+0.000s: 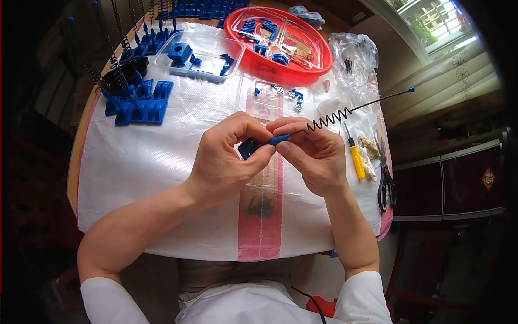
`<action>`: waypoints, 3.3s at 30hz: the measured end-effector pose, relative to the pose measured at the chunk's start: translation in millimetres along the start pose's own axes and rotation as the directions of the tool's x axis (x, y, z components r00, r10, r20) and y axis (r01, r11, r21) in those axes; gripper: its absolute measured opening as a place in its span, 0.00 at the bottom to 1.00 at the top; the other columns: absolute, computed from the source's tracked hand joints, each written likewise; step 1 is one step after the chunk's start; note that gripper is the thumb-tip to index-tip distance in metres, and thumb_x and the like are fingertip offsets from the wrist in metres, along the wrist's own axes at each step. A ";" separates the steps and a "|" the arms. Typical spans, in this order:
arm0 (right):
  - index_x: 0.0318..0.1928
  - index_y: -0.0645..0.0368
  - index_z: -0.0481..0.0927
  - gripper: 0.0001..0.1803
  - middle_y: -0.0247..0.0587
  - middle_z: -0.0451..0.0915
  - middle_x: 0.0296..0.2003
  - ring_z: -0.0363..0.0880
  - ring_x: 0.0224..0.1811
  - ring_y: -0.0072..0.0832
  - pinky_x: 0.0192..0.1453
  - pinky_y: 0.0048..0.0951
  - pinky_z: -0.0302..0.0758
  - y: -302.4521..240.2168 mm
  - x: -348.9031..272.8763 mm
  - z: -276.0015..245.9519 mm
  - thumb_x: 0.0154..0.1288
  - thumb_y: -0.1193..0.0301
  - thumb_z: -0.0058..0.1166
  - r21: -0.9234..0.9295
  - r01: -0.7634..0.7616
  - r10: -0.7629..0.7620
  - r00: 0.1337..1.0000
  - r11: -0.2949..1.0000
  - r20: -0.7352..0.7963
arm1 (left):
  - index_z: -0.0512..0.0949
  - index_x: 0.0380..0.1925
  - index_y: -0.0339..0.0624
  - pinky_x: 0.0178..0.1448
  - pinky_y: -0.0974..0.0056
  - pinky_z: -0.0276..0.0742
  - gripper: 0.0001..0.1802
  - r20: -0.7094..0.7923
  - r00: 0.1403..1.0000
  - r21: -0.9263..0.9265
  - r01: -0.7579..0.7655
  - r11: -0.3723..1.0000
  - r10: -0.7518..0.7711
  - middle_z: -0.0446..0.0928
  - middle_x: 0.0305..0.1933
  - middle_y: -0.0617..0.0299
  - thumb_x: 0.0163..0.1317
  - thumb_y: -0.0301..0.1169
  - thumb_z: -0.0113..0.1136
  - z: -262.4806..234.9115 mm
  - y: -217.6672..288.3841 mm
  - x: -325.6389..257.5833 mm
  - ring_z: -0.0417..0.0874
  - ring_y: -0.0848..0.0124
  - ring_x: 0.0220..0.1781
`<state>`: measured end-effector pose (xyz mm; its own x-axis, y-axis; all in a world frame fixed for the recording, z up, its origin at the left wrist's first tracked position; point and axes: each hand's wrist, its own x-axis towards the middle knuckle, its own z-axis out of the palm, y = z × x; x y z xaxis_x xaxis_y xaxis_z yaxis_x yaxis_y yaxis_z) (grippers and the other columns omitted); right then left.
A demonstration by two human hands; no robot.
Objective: Assembling small plastic and metal components, including springs and rods, onto a blue base.
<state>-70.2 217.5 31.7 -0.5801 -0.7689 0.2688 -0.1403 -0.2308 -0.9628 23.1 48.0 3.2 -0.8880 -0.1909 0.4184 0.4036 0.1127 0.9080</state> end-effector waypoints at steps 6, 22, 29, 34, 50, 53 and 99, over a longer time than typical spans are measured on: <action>0.48 0.68 0.80 0.11 0.45 0.79 0.52 0.80 0.54 0.28 0.60 0.29 0.79 1.7 -0.8 0.6 0.66 0.86 0.56 0.004 0.011 -0.011 1.000 1.000 -0.010 | 0.79 0.37 0.35 0.49 0.72 0.76 0.09 -0.014 1.000 0.008 -0.011 1.000 0.011 0.78 0.41 0.60 0.58 0.15 0.63 1.1 -0.2 -0.7 0.80 0.76 0.43; 0.53 0.70 0.77 0.15 0.46 0.80 0.52 0.81 0.54 0.28 0.62 0.30 0.78 -6.2 -1.5 3.3 0.65 0.86 0.56 0.020 -0.070 0.071 0.997 0.997 -0.027 | 0.80 0.33 0.35 0.40 0.70 0.77 0.07 -0.109 0.991 0.021 -0.079 0.997 0.080 0.79 0.36 0.60 0.54 0.17 0.66 4.2 0.8 1.7 0.80 0.75 0.36; 0.52 0.72 0.78 0.16 0.53 0.81 0.52 0.81 0.54 0.31 0.60 0.33 0.78 -5.9 -1.2 5.0 0.64 0.86 0.56 0.028 -0.019 0.020 0.998 0.999 -0.065 | 0.79 0.32 0.36 0.40 0.68 0.77 0.08 -0.135 0.978 0.106 -0.148 0.983 0.162 0.78 0.35 0.58 0.53 0.16 0.66 5.6 -0.3 2.4 0.81 0.72 0.36; 0.51 0.70 0.79 0.14 0.55 0.81 0.52 0.81 0.54 0.33 0.61 0.35 0.79 -4.1 -2.3 5.1 0.64 0.86 0.56 0.059 -0.007 0.011 0.997 0.998 -0.070 | 0.78 0.31 0.36 0.40 0.67 0.78 0.08 -0.125 0.969 0.160 -0.192 0.968 0.213 0.79 0.35 0.57 0.52 0.16 0.66 4.8 1.2 2.9 0.82 0.68 0.36; 0.47 0.68 0.78 0.09 0.50 0.80 0.51 0.80 0.55 0.30 0.62 0.33 0.78 1.2 -2.1 5.1 0.67 0.85 0.55 0.081 0.028 -0.024 0.998 0.996 -0.052 | 0.79 0.32 0.38 0.47 0.68 0.77 0.08 -0.090 0.979 0.177 -0.165 0.970 0.183 0.80 0.38 0.57 0.54 0.16 0.66 2.6 3.5 1.4 0.83 0.71 0.42; 0.47 0.67 0.79 0.09 0.49 0.80 0.51 0.80 0.54 0.30 0.62 0.33 0.78 2.2 -1.8 4.8 0.67 0.85 0.55 0.070 0.046 -0.043 0.998 0.997 -0.049 | 0.79 0.32 0.38 0.47 0.68 0.77 0.09 -0.091 0.981 0.171 -0.155 0.973 0.172 0.80 0.38 0.57 0.54 0.16 0.67 3.0 4.2 1.4 0.83 0.70 0.42; 0.49 0.65 0.82 0.11 0.43 0.84 0.47 0.83 0.43 0.24 0.43 0.26 0.81 3.8 -1.1 -8.6 0.70 0.74 0.59 0.224 -0.017 0.042 0.993 0.975 -0.108 | 0.81 0.44 0.32 0.46 0.62 0.85 0.11 0.223 0.875 -0.372 0.484 0.792 -0.430 0.84 0.38 0.54 0.66 0.29 0.61 -5.2 12.8 3.5 0.86 0.68 0.40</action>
<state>-77.0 222.6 27.6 -0.6689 -0.7088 0.2240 0.0523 -0.3455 -0.9370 26.4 43.7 16.4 -0.9996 0.0018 -0.0293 -0.0279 -0.3659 0.9302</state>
